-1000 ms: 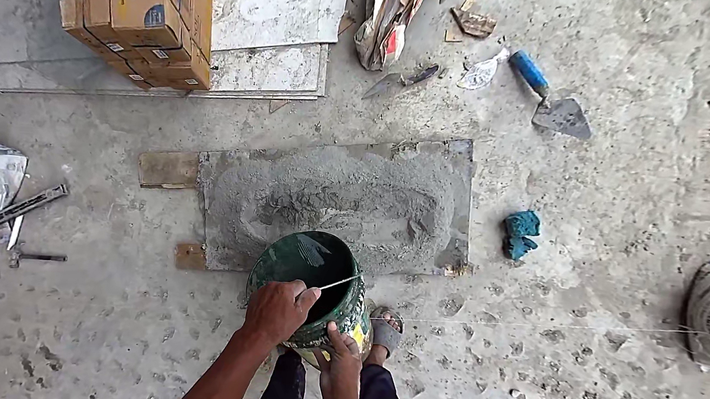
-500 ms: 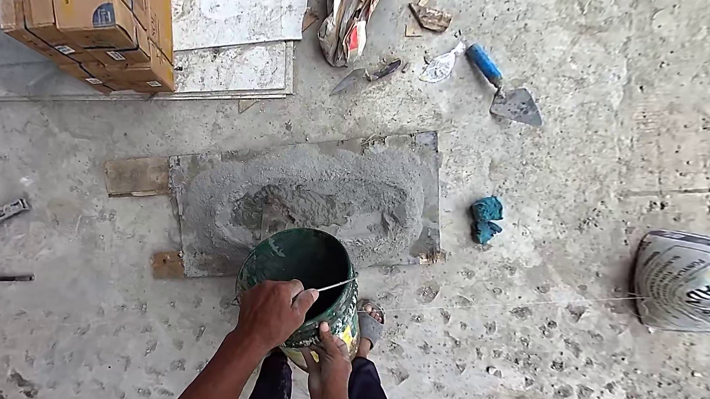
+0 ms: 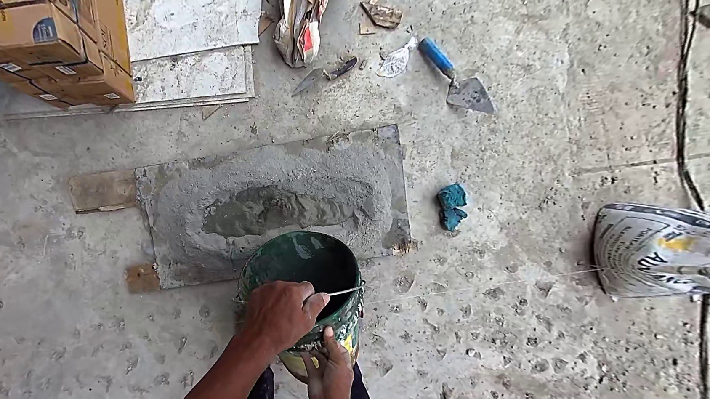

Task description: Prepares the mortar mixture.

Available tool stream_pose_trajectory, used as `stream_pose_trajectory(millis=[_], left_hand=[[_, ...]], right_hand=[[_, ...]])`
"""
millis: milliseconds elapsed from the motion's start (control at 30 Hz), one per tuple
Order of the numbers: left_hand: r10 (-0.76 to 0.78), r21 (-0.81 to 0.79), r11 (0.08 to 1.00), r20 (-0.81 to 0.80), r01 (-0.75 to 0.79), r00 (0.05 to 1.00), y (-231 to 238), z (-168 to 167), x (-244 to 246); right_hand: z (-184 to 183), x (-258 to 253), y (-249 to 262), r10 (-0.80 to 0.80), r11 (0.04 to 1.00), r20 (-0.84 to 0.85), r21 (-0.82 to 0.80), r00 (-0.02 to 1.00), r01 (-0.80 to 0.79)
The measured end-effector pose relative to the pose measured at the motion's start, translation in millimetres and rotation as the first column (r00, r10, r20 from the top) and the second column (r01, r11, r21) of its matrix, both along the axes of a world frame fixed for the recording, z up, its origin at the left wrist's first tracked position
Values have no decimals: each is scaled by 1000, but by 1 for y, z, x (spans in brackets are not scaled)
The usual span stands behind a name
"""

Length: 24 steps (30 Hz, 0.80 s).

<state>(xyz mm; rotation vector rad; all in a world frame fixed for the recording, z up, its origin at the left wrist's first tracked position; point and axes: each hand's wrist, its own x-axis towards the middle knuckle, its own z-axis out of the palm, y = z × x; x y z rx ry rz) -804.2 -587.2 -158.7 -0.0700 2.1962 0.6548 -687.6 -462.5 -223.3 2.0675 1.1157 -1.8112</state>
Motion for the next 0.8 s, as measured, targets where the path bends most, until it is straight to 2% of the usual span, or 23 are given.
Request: stream_pose_trajectory(millis=[433,800], left_hand=[[-104,32,994,-54,106,993,84,15,-29],[-165,62,984,-72,169,984,135,29,-44]], right_hand=[[12,-19,67,-135,991,5,26,991,135],[28,-37,106,-177,982,-12,65,984,177]])
